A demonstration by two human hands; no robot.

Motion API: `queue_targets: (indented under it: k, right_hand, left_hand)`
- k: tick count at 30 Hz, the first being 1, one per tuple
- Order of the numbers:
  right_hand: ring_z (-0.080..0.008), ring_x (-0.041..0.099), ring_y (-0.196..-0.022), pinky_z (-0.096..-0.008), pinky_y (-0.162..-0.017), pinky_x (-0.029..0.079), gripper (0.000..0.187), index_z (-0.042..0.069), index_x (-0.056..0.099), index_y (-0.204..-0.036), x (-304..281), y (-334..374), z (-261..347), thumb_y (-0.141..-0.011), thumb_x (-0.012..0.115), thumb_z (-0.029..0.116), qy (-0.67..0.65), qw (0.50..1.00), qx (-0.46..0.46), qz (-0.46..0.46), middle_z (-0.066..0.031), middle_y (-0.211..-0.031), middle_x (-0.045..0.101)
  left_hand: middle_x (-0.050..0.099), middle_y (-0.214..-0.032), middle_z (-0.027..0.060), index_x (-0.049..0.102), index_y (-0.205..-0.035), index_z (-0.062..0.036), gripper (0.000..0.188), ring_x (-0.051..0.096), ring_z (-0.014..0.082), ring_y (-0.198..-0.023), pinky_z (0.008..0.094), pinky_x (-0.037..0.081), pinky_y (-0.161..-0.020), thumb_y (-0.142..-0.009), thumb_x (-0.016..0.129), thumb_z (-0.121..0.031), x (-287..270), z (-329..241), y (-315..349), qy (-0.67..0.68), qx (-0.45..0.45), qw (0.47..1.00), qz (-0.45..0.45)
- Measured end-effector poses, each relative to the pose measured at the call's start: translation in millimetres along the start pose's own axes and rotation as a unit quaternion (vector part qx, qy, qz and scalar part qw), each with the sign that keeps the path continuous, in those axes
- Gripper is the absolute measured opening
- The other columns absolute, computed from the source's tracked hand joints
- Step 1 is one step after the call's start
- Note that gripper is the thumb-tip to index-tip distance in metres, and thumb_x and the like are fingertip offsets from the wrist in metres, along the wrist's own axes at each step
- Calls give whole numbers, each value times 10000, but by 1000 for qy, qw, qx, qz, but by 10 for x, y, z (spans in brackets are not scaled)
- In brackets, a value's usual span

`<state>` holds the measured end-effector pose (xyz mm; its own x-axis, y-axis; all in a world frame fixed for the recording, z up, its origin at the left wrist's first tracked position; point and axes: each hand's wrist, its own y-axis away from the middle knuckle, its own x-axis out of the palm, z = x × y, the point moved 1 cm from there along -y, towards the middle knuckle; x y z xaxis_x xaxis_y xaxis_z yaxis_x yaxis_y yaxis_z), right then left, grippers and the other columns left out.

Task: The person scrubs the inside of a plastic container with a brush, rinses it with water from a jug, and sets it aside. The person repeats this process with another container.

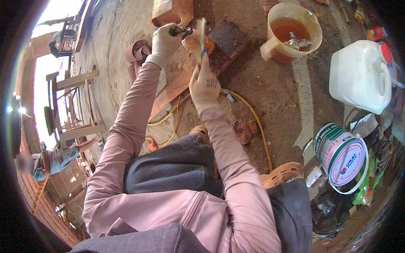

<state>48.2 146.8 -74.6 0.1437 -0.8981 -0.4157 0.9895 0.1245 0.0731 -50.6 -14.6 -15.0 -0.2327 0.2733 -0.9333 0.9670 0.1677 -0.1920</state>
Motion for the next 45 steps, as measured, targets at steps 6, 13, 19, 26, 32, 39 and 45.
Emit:
queue_targets:
  k: [6, 13, 19, 26, 32, 39, 45]
  right_hand:
    - [-387, 697, -713, -457, -572, 547, 496, 105, 369, -1467, -169, 99, -117, -999, 482, 223, 74, 995, 17, 58, -200, -824, 715]
    - [-423, 691, -850, -486, -726, 566, 517, 54, 284, -1499, 187, 361, -340, -1023, 416, 208, 44, 992, 58, 100, -252, -1012, 700]
    - [-400, 695, -735, -490, -593, 545, 545, 36, 264, -1504, 139, -215, 27, -1017, 433, 212, 41, 998, 29, 43, -246, -940, 704]
    - [-371, 708, -714, -475, -604, 555, 563, 48, 287, -1510, 364, 647, -183, -1001, 466, 209, 13, 998, 44, 44, -227, -871, 708]
    - [-410, 688, -779, -507, -666, 549, 498, 110, 402, -1446, -149, -336, -347, -980, 514, 245, 5, 999, 8, -41, -234, -897, 703]
    - [-376, 681, -674, -524, -575, 521, 533, 89, 355, -1468, 171, -95, -607, -982, 504, 251, 111, 992, -55, 31, -209, -753, 683]
    - [-384, 689, -706, -477, -583, 539, 542, -9, 296, -1473, 206, 145, -86, -992, 454, 184, -16, 1000, -20, -11, -247, -847, 695]
  left_hand:
    - [697, -792, 153, 715, -909, -36, 211, 688, 298, -726, 361, 518, -679, -806, 748, -217, -55, 126, 26, -14, 16, 1000, -17]
    - [683, -789, 172, 709, -864, -49, 226, 675, 363, -774, 420, 518, -681, -791, 754, -258, -71, -5, -71, 1, 14, 1000, -4]
    - [691, -806, 167, 708, -868, -56, 208, 676, 372, -796, 427, 518, -691, -796, 738, -248, -70, -49, -14, -6, 6, 1000, 9]
    - [694, -802, 164, 712, -878, -58, 222, 678, 366, -791, 412, 519, -692, -793, 758, -259, -43, 110, 32, 8, 3, 1000, -14]
    - [682, -757, 138, 702, -895, -25, 140, 645, 201, -659, 333, 508, -655, -820, 718, -143, -38, 114, 23, 13, 14, 1000, -1]
    - [681, -775, 154, 700, -894, -45, 153, 673, 259, -718, 366, 508, -660, -809, 728, -168, -32, 72, 32, -5, 30, 1000, -9]
    - [673, -754, 155, 700, -900, -38, 138, 672, 207, -682, 338, 510, -655, -815, 722, -145, 19, 169, 104, 7, 39, 999, -18]
